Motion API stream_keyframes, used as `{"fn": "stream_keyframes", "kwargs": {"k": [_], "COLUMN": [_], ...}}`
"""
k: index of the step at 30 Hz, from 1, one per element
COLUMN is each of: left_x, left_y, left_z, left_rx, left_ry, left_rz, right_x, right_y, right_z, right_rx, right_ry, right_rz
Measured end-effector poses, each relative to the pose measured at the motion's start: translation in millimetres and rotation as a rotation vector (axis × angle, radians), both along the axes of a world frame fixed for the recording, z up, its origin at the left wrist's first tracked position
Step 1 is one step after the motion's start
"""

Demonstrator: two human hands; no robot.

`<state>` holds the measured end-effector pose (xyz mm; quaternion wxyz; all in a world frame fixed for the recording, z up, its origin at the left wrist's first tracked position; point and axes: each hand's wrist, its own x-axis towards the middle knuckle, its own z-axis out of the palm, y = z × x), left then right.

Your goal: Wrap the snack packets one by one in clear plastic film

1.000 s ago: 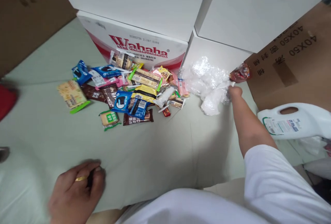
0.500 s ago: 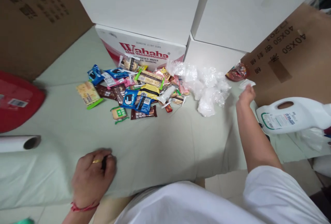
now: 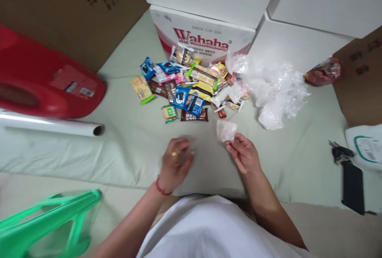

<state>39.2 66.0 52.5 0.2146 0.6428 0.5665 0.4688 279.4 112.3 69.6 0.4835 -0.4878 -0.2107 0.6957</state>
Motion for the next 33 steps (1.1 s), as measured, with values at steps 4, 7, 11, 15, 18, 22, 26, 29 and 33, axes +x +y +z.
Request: {"fn": "stream_keyframes", "kwargs": {"k": [4, 7, 11, 15, 18, 22, 26, 29, 33], "left_x": [43.8, 57.3, 56.4, 51.0, 49.6, 46.3, 40.5, 36.9, 32.9], "left_y": [29.7, 45.7, 53.4, 53.9, 55.3, 58.2, 60.0, 61.1, 63.3], "left_z": [2.8, -5.6, -18.6, -17.2, -13.3, -11.8, -10.3, -8.8, -6.1], "left_rx": [-0.067, -0.309, -0.489, -0.452, -0.381, -0.385, -0.424, -0.529, -0.666], "left_ry": [-0.152, -0.406, -0.636, -0.612, -0.54, -0.562, -0.74, -0.974, -1.332], "left_rz": [-0.155, -0.247, -0.219, -0.282, -0.307, -0.361, -0.431, -0.422, -0.369], "right_x": [-16.6, -22.1, -24.3, -25.1, -29.4, -34.4, -28.3, -13.2, 11.5], "right_y": [2.1, 1.6, 2.8, 2.8, 0.1, -1.6, 2.2, 8.5, 18.1], "right_z": [-4.6, -2.9, -1.2, -0.6, -2.5, -4.8, 0.0, 5.9, 6.8], "right_rx": [0.044, 0.147, 0.177, 0.189, 0.24, 0.24, 0.164, 0.106, 0.072], "right_ry": [-0.145, -0.261, -0.29, -0.305, -0.409, -0.374, -0.217, -0.131, -0.091], "right_rz": [-0.017, 0.011, 0.044, 0.013, 0.017, 0.054, 0.015, -0.019, -0.038]}}
